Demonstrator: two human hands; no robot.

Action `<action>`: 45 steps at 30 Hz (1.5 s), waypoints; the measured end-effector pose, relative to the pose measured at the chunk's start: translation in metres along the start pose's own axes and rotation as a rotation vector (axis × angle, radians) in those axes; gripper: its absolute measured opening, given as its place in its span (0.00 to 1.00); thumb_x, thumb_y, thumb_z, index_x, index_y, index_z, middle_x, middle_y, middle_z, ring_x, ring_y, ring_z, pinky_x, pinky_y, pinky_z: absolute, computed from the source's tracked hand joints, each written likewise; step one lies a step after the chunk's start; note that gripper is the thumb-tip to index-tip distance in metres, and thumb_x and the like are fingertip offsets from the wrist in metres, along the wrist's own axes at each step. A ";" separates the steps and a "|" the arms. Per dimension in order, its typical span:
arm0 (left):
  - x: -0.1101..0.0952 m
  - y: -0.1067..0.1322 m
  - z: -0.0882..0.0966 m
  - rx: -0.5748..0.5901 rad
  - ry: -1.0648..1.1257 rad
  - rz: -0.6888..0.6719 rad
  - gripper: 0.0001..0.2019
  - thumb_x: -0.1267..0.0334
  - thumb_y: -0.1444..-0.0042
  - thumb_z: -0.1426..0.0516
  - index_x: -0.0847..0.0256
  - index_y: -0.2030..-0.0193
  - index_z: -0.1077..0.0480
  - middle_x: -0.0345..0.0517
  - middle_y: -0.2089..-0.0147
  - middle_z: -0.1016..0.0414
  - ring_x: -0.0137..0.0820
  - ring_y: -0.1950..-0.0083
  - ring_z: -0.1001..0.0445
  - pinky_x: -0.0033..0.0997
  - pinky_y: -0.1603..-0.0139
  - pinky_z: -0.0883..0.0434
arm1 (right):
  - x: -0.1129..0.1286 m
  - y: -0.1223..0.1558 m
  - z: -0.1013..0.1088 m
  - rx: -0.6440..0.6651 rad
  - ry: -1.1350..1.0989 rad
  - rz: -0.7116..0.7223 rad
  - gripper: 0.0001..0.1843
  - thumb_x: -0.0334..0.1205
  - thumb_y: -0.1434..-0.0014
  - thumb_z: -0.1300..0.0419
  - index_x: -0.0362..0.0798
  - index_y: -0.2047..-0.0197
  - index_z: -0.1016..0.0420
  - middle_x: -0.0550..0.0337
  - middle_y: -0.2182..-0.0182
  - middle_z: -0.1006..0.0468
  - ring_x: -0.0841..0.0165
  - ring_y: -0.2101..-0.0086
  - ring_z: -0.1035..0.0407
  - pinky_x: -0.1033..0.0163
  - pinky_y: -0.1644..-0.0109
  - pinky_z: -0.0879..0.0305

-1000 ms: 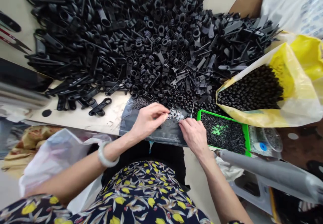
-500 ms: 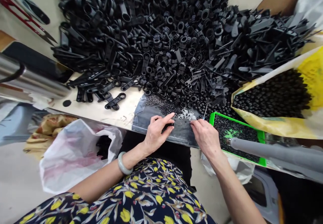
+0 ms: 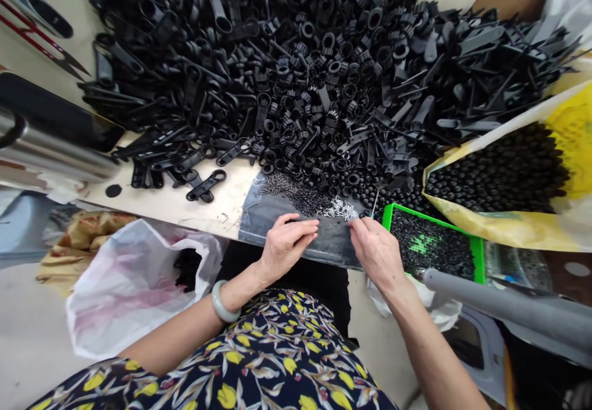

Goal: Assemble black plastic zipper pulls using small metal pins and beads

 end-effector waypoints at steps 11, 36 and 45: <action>0.000 -0.003 -0.005 0.066 -0.037 0.052 0.05 0.62 0.30 0.40 0.55 0.57 0.22 0.46 0.51 0.13 0.34 0.54 0.14 0.47 0.37 0.34 | 0.015 0.001 0.021 -0.124 -0.662 -0.066 0.13 0.39 0.25 0.47 0.53 0.50 0.20 0.55 0.57 0.18 0.65 0.59 0.22 0.58 0.52 0.26; 0.007 -0.001 -0.003 -0.002 -0.027 0.182 0.10 0.64 0.34 0.37 0.55 0.47 0.27 0.43 0.54 0.12 0.36 0.53 0.16 0.48 0.37 0.35 | 0.019 0.009 -0.009 -0.392 -1.087 -0.310 0.05 0.42 0.35 0.33 0.52 0.59 0.15 0.55 0.62 0.16 0.62 0.61 0.21 0.56 0.57 0.22; 0.006 0.003 -0.005 -0.026 -0.059 0.149 0.02 0.64 0.32 0.39 0.55 0.54 0.27 0.42 0.55 0.13 0.33 0.59 0.16 0.49 0.35 0.35 | 0.039 -0.004 0.002 -0.327 -0.953 -0.163 0.07 0.40 0.31 0.37 0.54 0.55 0.16 0.56 0.59 0.16 0.64 0.59 0.20 0.57 0.55 0.22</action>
Point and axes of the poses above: each hand's wrist, its own y-axis away from the middle knuckle, its own z-axis out of the back of the hand, x = y × z, the point moved 9 cm from there along -y, towards the middle knuckle
